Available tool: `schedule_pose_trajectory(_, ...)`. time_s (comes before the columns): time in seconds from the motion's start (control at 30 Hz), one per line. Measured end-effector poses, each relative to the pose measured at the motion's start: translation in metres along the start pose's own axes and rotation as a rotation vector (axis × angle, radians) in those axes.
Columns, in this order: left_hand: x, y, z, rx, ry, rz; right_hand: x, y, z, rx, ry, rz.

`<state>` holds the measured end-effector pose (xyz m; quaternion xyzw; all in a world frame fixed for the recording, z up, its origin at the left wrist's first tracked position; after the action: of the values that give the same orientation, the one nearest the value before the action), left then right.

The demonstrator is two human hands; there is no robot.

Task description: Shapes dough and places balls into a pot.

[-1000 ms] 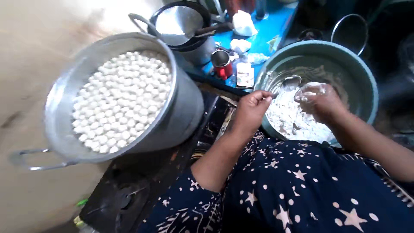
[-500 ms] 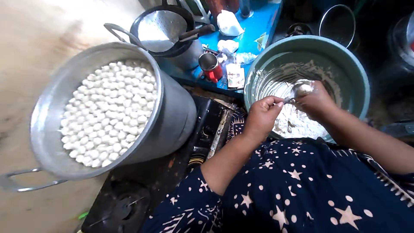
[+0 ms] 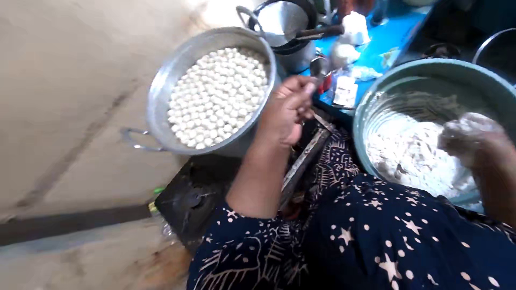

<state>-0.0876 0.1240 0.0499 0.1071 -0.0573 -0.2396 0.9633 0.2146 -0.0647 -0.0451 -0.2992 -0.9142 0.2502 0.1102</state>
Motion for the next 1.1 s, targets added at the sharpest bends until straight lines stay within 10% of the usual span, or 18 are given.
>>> schedule_pose_trajectory(0.1, -0.095, 0.009, 0.023, 0.1, 1.001, 0.21, 0.001, 0.005, 0.005, 0.034, -0.048, 0.057)
schedule_pose_trajectory(0.2, -0.143, 0.012, 0.011, -0.253, 1.461, 0.12, 0.013, 0.003, 0.005, 0.038, -0.119, 0.073)
schedule_pose_trajectory(0.37, -0.094, 0.006, 0.013, 0.025, 1.08, 0.198, 0.035, -0.002, -0.002, 0.064, -0.069, -0.028)
schedule_pose_trajectory(0.57, 0.073, -0.018, -0.039, -0.002, 0.163, -0.189, 0.049, 0.001, -0.001, 0.097, -0.102, -0.153)
schedule_pose_trajectory(1.1, 0.145, -0.039, -0.068, -0.042, 0.237, -0.371, 0.043, -0.015, -0.011, -0.116, -0.141, 0.022)
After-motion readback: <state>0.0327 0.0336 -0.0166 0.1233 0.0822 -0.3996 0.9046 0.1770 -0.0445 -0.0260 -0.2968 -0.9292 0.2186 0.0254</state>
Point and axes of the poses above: each hand's wrist, its own y-axis towards the middle knuckle, its own x-axis out of the palm, z = x × y, the point moved 5 cm from there along y, towards the middle knuckle, and after that the axes turned 13 degrees about x, right-handed, at the moved point
